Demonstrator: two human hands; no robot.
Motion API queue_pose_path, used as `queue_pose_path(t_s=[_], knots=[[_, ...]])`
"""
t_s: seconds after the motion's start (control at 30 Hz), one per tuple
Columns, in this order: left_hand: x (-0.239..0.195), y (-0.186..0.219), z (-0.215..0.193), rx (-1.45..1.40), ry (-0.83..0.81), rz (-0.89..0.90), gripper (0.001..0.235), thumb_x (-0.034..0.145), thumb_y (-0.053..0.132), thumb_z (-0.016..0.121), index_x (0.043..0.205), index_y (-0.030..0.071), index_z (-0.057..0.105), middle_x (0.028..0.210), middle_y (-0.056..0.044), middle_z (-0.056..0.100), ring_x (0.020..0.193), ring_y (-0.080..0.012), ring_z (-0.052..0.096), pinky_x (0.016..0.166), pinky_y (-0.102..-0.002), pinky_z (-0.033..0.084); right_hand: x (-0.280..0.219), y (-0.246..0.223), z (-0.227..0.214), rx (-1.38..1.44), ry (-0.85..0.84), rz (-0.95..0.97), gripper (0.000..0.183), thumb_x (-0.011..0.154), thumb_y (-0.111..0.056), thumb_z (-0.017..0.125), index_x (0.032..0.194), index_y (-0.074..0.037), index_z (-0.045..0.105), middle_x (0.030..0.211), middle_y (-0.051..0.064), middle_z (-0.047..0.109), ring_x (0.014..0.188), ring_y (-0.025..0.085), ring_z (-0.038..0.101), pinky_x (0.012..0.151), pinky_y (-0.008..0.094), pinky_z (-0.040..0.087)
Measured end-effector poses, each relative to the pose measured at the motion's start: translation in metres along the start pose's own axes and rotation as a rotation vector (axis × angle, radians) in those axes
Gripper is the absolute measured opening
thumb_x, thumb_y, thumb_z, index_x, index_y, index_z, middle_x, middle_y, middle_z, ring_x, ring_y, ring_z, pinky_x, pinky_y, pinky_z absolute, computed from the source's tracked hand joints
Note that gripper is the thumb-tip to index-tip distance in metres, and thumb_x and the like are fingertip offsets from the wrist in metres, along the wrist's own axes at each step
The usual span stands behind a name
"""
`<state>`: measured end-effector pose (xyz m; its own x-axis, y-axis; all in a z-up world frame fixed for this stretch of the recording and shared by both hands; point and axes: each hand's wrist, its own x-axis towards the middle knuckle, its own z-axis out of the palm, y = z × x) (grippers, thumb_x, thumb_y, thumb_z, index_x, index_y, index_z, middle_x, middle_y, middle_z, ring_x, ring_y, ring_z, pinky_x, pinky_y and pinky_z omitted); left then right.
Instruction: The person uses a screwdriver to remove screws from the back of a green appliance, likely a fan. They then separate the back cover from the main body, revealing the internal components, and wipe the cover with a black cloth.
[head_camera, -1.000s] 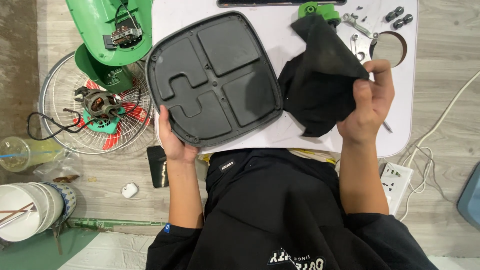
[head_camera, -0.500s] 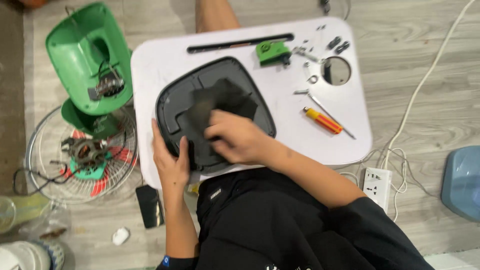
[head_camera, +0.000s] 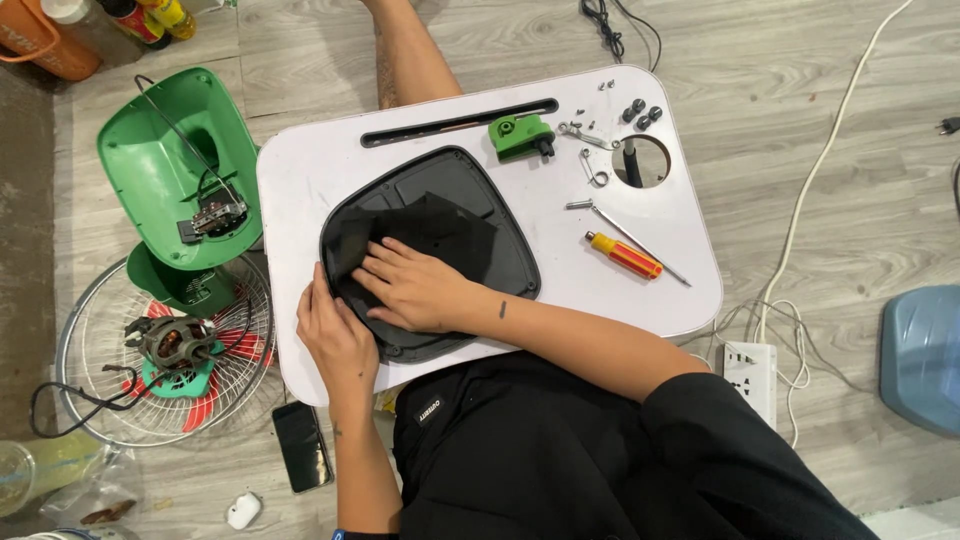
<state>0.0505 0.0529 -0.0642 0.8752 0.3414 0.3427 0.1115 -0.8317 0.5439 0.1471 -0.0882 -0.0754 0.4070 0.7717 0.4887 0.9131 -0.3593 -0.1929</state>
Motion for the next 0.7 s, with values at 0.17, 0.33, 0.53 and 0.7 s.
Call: queue_pose_path(t_s=[0.17,0.33,0.53,0.7], knots=[[0.004,0.010,-0.002,-0.003,0.041,0.010,0.049,0.103,0.000,0.042,0.152,0.003,0.048,0.140,-0.019,0.061,0.128,-0.0405,0.052,0.104,-0.053,0.040,-0.007,-0.003,-0.001,-0.059,0.056,-0.083,0.037,0.096,-0.036,0.060,0.096,-0.001,0.071,0.089,0.015,0.069,0.107,0.033,0.068,0.112,0.045,0.043],[0.005,0.010,-0.003,0.005,0.035,-0.006,0.048,0.103,0.001,0.042,0.151,0.005,0.049,0.141,-0.018,0.060,0.129,-0.0395,0.052,0.104,-0.053,0.040,-0.013,-0.012,-0.001,-0.013,0.085,-0.138,0.032,0.092,-0.033,0.061,0.084,-0.004,0.071,0.079,0.014,0.070,0.094,0.031,0.072,0.103,0.042,0.050],[0.007,0.012,-0.007,-0.016,-0.020,-0.035,0.048,0.105,0.000,0.039,0.152,0.008,0.047,0.143,-0.019,0.058,0.131,-0.0401,0.050,0.103,-0.054,0.038,-0.008,-0.012,-0.018,0.027,-0.038,-0.074,0.049,0.101,-0.036,0.058,0.122,0.008,0.068,0.117,0.024,0.071,0.126,0.037,0.063,0.122,0.056,0.026],[0.004,0.003,0.001,-0.008,-0.004,-0.045,0.045,0.108,0.004,0.040,0.152,0.010,0.047,0.146,-0.015,0.057,0.132,-0.0368,0.049,0.104,-0.053,0.038,-0.013,-0.017,0.015,-0.102,0.121,-0.111,0.025,0.096,-0.018,0.061,0.099,0.004,0.073,0.093,0.021,0.073,0.100,0.035,0.073,0.109,0.048,0.047]])
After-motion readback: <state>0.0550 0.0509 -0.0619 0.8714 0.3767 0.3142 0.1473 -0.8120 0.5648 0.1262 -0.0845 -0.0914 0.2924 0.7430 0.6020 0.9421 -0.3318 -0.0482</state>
